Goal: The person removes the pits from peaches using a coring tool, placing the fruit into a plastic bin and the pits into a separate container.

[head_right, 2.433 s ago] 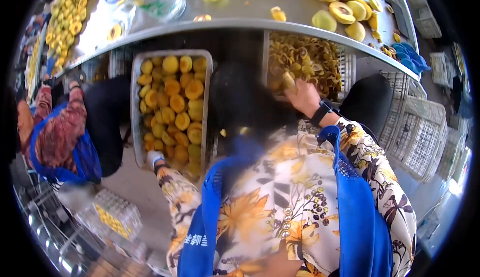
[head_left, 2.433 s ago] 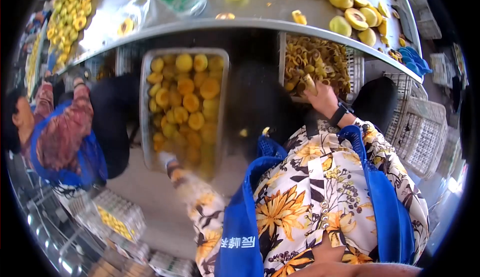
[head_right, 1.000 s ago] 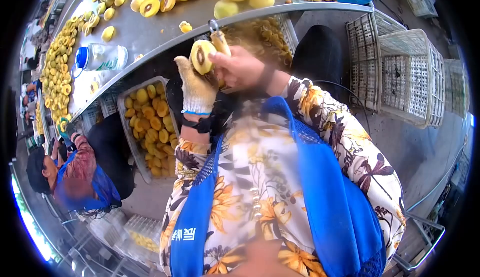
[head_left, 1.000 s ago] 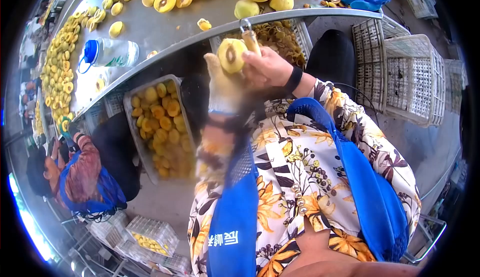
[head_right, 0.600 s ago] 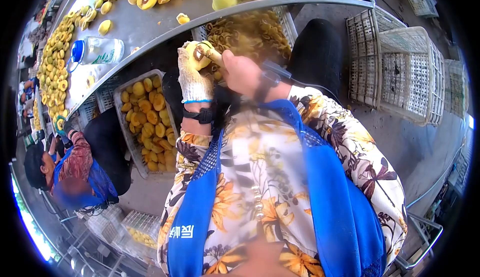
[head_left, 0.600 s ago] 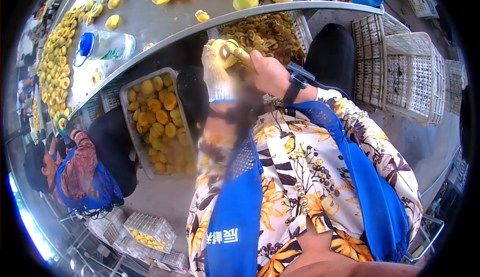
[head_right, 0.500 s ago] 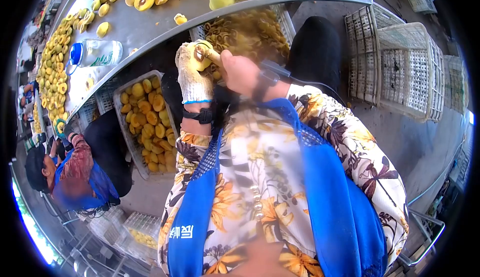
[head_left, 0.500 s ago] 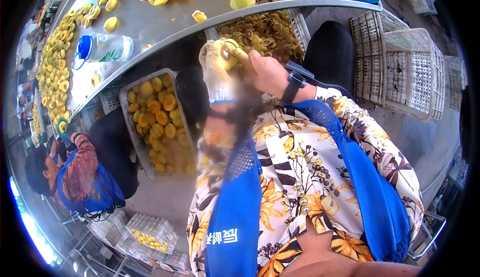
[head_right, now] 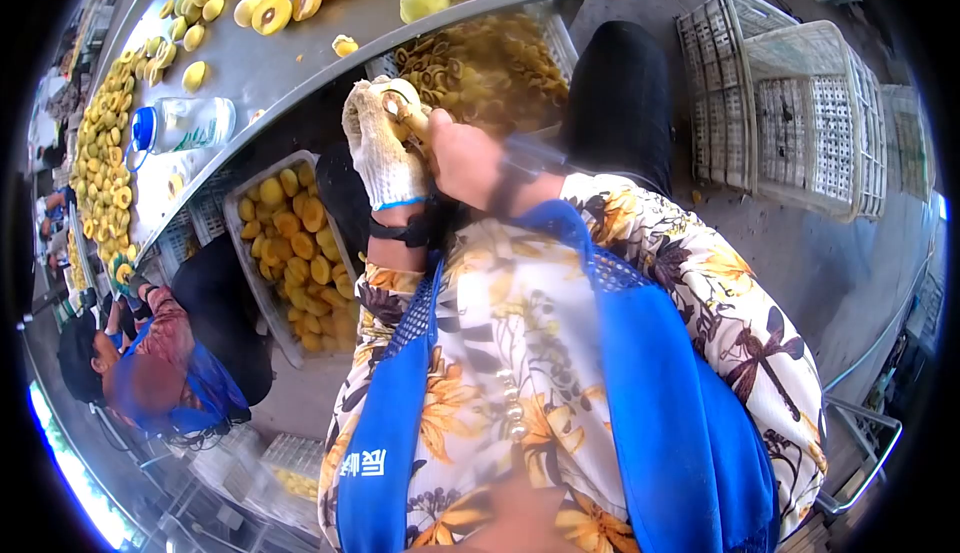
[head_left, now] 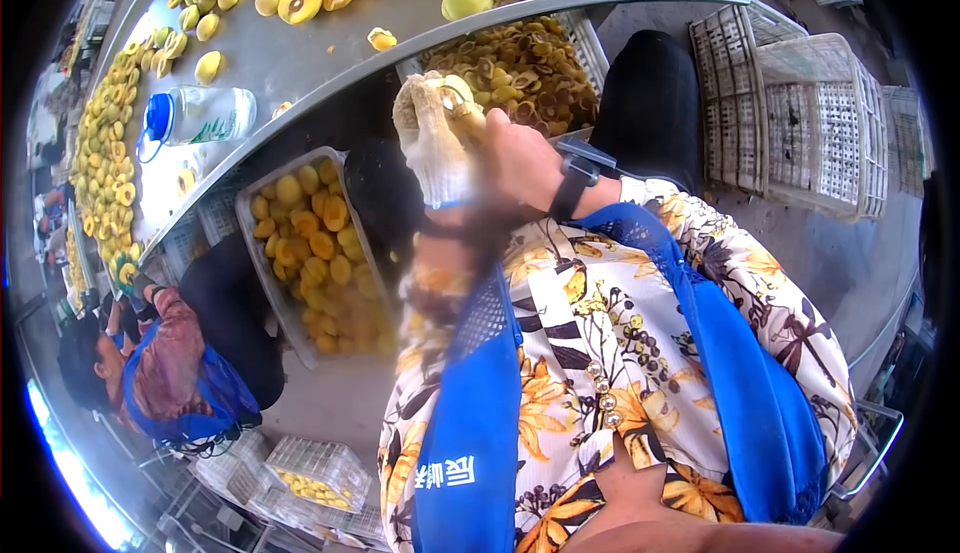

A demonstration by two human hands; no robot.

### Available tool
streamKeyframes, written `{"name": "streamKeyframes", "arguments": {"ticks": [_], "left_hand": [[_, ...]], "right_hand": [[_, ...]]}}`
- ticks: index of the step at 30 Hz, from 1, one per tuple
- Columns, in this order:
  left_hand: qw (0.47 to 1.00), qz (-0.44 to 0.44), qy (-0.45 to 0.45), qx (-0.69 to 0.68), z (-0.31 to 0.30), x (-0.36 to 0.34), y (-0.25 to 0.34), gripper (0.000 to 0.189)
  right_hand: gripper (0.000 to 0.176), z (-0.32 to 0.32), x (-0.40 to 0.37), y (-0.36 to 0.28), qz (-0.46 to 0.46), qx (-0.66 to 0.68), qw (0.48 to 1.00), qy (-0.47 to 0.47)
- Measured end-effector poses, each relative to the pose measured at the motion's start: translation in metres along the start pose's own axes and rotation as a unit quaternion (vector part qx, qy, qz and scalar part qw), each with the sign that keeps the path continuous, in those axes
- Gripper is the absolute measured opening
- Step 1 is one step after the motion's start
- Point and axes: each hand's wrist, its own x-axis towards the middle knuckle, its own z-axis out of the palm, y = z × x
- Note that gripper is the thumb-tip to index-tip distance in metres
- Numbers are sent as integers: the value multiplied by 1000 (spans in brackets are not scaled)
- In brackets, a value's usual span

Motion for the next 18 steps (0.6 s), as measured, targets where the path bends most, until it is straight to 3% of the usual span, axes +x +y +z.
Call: {"name": "streamKeyframes", "arguments": {"ticks": [3, 6, 12, 16, 18], "left_hand": [[1000, -4, -10, 2, 3, -4, 4, 21], [996, -1, 63, 66, 0, 2, 4, 20], [992, -83, -3, 94, -20, 17, 21, 21], [999, -25, -20, -20, -11, 17, 14, 23], [1000, 19, 9, 4, -5, 17, 6, 23]], "right_hand": [[12, 2, 1, -4, 7, -1, 1000, 8], [13, 5, 0, -2, -6, 5, 1000, -9], [17, 7, 3, 2, -25, 2, 998, -54], [19, 13, 3, -4, -43, 36, 998, 16], [20, 15, 5, -5, -53, 45, 996, 51]]}}
